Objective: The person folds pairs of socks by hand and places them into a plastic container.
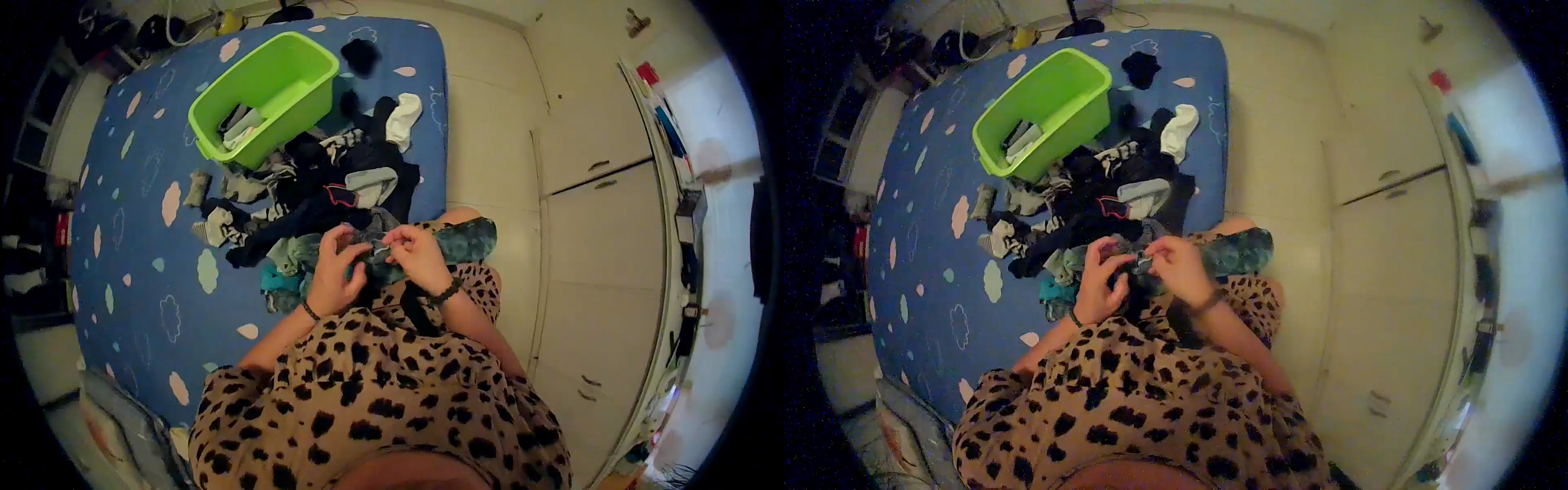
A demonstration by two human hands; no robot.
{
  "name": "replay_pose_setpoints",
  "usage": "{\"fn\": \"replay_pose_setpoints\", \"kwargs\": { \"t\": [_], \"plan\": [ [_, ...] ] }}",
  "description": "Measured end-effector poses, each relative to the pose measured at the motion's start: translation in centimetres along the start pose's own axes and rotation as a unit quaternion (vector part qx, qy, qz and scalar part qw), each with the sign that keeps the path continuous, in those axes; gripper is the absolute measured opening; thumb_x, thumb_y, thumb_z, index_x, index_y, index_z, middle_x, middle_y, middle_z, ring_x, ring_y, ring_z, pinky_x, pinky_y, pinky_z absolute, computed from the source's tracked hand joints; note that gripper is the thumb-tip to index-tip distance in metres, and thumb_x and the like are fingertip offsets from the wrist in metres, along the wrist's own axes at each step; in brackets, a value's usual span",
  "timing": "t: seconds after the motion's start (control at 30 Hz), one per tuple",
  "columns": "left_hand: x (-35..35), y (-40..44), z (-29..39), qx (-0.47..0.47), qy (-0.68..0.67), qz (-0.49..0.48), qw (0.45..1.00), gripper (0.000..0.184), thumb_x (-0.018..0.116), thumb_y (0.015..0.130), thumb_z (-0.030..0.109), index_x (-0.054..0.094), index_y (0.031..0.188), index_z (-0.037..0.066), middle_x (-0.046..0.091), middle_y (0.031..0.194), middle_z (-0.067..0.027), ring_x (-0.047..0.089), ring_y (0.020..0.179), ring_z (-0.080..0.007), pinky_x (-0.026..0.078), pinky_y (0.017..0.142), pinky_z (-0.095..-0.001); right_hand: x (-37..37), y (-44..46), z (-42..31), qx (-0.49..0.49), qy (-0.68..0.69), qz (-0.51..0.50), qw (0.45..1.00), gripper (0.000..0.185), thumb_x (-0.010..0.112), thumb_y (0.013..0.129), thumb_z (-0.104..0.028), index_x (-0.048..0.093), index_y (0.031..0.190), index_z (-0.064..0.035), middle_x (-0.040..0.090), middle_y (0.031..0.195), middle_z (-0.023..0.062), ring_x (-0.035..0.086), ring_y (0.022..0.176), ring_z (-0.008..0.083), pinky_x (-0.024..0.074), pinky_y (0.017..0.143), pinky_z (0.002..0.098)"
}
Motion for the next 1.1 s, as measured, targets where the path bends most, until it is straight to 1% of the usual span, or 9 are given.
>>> {"fn": "replay_pose_setpoints", "kwargs": {
  "t": [0.23,0.37,0.43,0.53,0.63,0.77,0.9,1.0,1.1],
  "plan": [
    [4.4,0.7,-0.4,0.102,0.061,-0.016,0.993,0.036,0.066,0.080,0.006,0.054,0.114,0.004,0.059,0.095,-0.0101,0.057,0.090,-0.0268,0.043,0.087,-0.0382,-1.0,-1.2,-0.1,0.082,0.332,0.024,0.939,0.019,0.057,0.091,-0.007,0.060,0.107,0.0038,0.063,0.095,0.0074,0.062,0.082,0.0131,0.0507,0.072,0.0252],
    [5.5,0.0,-4.1,-0.203,-0.245,-0.049,0.947,0.018,0.054,0.095,0.015,0.054,0.107,0.002,0.054,0.091,-0.0009,0.047,0.078,-0.0064,0.039,0.068,-0.0207,-4.8,-1.0,3.4,-0.011,0.165,0.109,0.980,0.022,0.056,0.091,-0.007,0.058,0.111,0.0009,0.063,0.103,0.0090,0.061,0.093,0.0200,0.0486,0.084,0.0313],
    [4.2,-0.2,-6.5,-0.234,-0.217,-0.075,0.945,0.022,0.050,0.098,0.024,0.056,0.099,0.002,0.051,0.082,0.0025,0.044,0.071,-0.0065,0.037,0.065,-0.0209,-8.1,-2.5,4.0,-0.081,-0.293,0.244,0.921,0.028,0.058,0.088,-0.008,0.056,0.116,-0.0020,0.056,0.120,0.0134,0.054,0.110,0.0296,0.0430,0.096,0.0393],
    [2.8,-0.3,-8.5,-0.264,-0.243,0.004,0.933,0.032,0.049,0.098,0.030,0.057,0.088,0.000,0.051,0.075,0.0011,0.044,0.069,-0.0090,0.038,0.063,-0.0268,-9.5,-4.1,8.4,-0.077,-0.349,0.168,0.918,0.041,0.054,0.083,-0.001,0.052,0.123,-0.0047,0.045,0.134,0.0161,0.039,0.126,0.0366,0.0335,0.106,0.0451],
    [-0.1,0.3,-10.0,-0.360,-0.579,0.050,0.730,0.034,0.050,0.097,0.030,0.061,0.104,-0.001,0.064,0.105,-0.0066,0.059,0.098,-0.0184,0.044,0.091,-0.0342,-10.1,-4.7,9.9,-0.105,-0.372,0.117,0.915,0.058,0.053,0.075,0.002,0.045,0.131,-0.0074,0.037,0.141,0.0160,0.031,0.133,0.0366,0.0269,0.110,0.0469],
    [-4.2,1.5,-7.5,-0.279,-0.620,0.057,0.731,0.036,0.049,0.097,0.031,0.060,0.110,0.000,0.061,0.115,-0.0090,0.056,0.108,-0.0209,0.040,0.097,-0.0367,-11.0,-4.6,9.1,-0.108,-0.351,0.092,0.925,0.069,0.052,0.068,0.003,0.041,0.135,-0.0080,0.033,0.144,0.0161,0.027,0.135,0.0369,0.0257,0.111,0.0477],
    [-6.2,1.2,-9.4,-0.221,-0.495,0.001,0.840,0.034,0.051,0.096,0.029,0.062,0.108,-0.001,0.065,0.108,-0.0100,0.061,0.098,-0.0216,0.044,0.090,-0.0358,-12.4,-4.0,10.0,-0.112,-0.344,0.098,0.927,0.063,0.057,0.072,-0.007,0.043,0.134,-0.0079,0.035,0.143,0.0143,0.030,0.134,0.0345,0.0263,0.111,0.0446],
    [-6.9,0.3,-11.3,-0.224,0.119,-0.201,0.946,0.026,0.060,0.090,0.026,0.063,0.103,0.004,0.066,0.091,-0.0162,0.063,0.075,-0.0225,0.048,0.072,-0.0356,-13.6,-3.6,10.9,-0.088,-0.242,0.128,0.958,0.053,0.061,0.080,-0.016,0.048,0.130,-0.0073,0.041,0.140,0.0139,0.035,0.132,0.0322,0.0275,0.111,0.0398],
    [-5.2,0.0,-6.9,-0.061,0.223,0.012,0.973,0.027,0.066,0.086,0.027,0.059,0.093,0.002,0.065,0.084,-0.0170,0.062,0.071,-0.0234,0.047,0.069,-0.0342,-15.4,-2.4,12.7,0.004,-0.196,0.168,0.966,0.048,0.061,0.087,-0.028,0.050,0.128,-0.0068,0.043,0.139,0.0143,0.039,0.130,0.0294,0.0269,0.111,0.0363]
  ]
}}
Point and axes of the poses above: each hand's wrist, its own y-axis towards the middle knuckle, its own x-axis out of the palm, z = x × y, the point moved 1 cm from there along y, towards the middle knuckle
